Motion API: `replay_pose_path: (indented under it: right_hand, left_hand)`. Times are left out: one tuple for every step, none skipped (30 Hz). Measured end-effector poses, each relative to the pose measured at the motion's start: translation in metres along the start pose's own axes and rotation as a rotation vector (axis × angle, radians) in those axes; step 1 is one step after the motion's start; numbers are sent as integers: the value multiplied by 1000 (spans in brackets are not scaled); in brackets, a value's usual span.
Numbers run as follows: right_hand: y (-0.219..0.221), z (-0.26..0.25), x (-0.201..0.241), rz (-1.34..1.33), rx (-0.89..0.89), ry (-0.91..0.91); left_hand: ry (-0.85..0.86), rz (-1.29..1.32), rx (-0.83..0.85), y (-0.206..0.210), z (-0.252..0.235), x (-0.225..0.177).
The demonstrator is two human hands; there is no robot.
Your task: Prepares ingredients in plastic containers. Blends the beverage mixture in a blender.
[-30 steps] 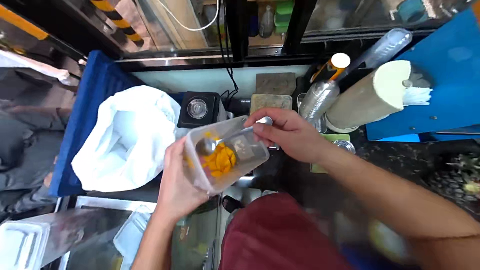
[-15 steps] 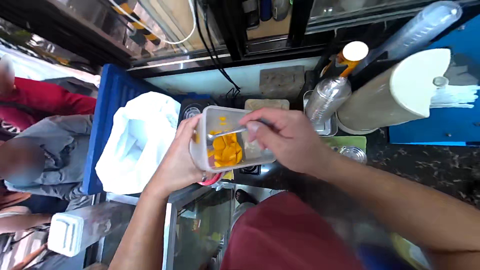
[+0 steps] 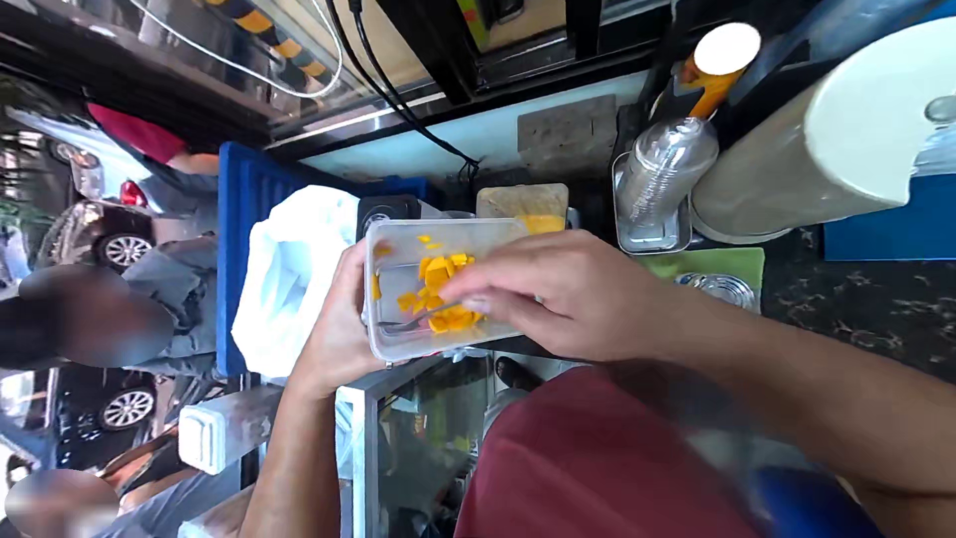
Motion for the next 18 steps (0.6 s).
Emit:
replay_pose_path:
  right_hand:
    - [2,-2,-7,-17,-53,94]
    - [4,-1,-15,-26,-118,211]
    - [3,2,-20,-32,-178,317]
    - [-1,6,-21,-48,-228,387]
    - [-5,10,-17,-84,-266,416]
    - [-8,12,-11,-143,-291,417]
    - [-7,14,-6,-218,-317,410]
    - [-2,14,-5,-265,-334,404]
    - [3,13,-10,-251,-320,415]
    - [9,13,-18,-194,-273,455]
    - [12,14,-26,-127,-213,504]
    - [10,17,-31,-61,-188,529]
    - [5,20,-32,-11,-186,534]
    - [-1,21,-30,17,-192,515]
    - [-3,21,-26,12,-177,489]
    - [-1,21,-25,-19,-130,472]
    - [3,20,-28,-51,-45,481]
    - [6,20,-36,-59,38,506]
  left_hand:
    - [4,-13,-1,2,-1,-3]
    - [2,-49,0,3,-2,-7]
    - [-4,-82,-3,3,-1,-10]
    - [-9,-107,-12,3,-1,-11]
    - [-17,-128,-29,2,0,-12]
    - [-25,-155,-45,3,2,-13]
    - [-26,-183,-53,4,3,-14]
    - [-28,-216,-53,6,3,-16]
    - [-18,-243,-50,9,0,-20]
    - [-10,-276,-43,11,-2,-23]
    - [-7,-315,-36,13,-5,-27]
    - [-8,-360,-33,14,-7,-29]
    - [-12,-401,-35,13,-9,-30]
    - [-15,-435,-39,13,-10,-31]
    - [-18,-458,-33,13,-11,-32]
    - [-19,-474,-20,14,-13,-34]
    - [-19,-490,-10,15,-17,-37]
    - [-18,-508,-2,16,-21,-40]
Point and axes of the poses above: each hand's wrist, its own z-axis away from the middle knuckle, its own y-axis out of the palm, x = y × z, the point moved 4 cm from there along -z, towards the middle knuckle, and after that the axes turned 2 degrees about -y, right-handed, at the moved point
